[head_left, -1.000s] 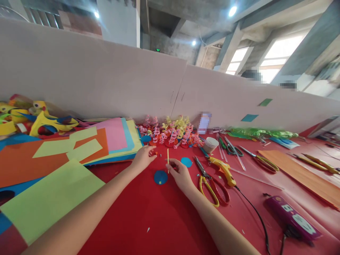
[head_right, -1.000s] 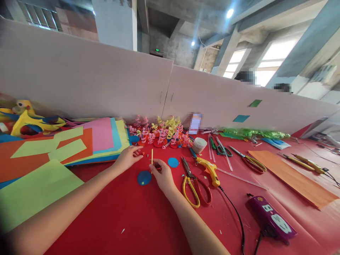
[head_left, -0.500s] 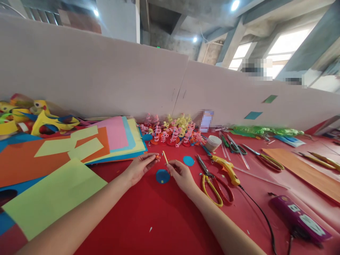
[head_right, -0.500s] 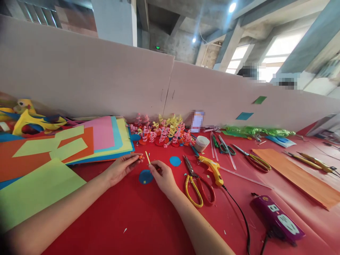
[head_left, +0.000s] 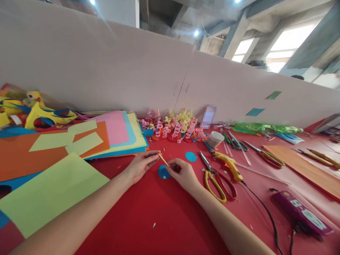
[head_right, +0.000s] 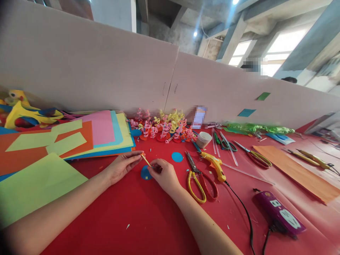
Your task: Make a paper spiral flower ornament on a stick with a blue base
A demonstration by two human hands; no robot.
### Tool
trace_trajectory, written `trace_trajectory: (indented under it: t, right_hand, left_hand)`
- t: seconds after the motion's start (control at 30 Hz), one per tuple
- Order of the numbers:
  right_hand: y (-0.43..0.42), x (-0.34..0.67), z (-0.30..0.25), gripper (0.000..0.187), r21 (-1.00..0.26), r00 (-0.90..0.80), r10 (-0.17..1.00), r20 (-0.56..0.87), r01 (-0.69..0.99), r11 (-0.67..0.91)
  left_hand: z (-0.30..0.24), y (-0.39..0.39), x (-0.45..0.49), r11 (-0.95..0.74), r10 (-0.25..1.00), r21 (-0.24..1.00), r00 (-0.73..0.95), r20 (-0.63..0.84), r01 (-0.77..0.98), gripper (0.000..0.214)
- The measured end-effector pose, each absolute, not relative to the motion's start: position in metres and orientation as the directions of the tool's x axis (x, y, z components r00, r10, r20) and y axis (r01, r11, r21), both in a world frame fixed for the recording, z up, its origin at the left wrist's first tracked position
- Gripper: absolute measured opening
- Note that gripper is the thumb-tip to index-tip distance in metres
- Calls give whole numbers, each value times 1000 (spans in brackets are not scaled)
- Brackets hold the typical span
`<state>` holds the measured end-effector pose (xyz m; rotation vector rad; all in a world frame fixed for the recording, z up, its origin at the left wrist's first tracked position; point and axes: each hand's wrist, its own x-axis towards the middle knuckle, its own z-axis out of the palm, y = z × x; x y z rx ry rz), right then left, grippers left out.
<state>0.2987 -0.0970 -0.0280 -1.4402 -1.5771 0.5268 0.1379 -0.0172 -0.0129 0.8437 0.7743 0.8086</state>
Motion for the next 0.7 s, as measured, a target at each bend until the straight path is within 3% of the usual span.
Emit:
trace_trajectory:
  t: [0.2,0.5,0.63,0.7]
  right_hand:
    - [-99,300,-22,18,-851,92,964,251,495,174]
    - [-98,301,-18,28,-984,85,993,76,166,62]
    - [-101,294,-20,27,-986,71,997,26,165,14]
    - [-105,295,-16,27,-968,67,997,42,249,24]
  left_hand:
    - [-10,-17,138,430,837,842,493,-237,-326,15]
    - [1,-28,139,482,746,809,642,-177,-337,12]
    - [2,-33,140,466,711,837,685,-160,-287,18]
    - [0,-34,140,451,705,854,690,-164,-259,19]
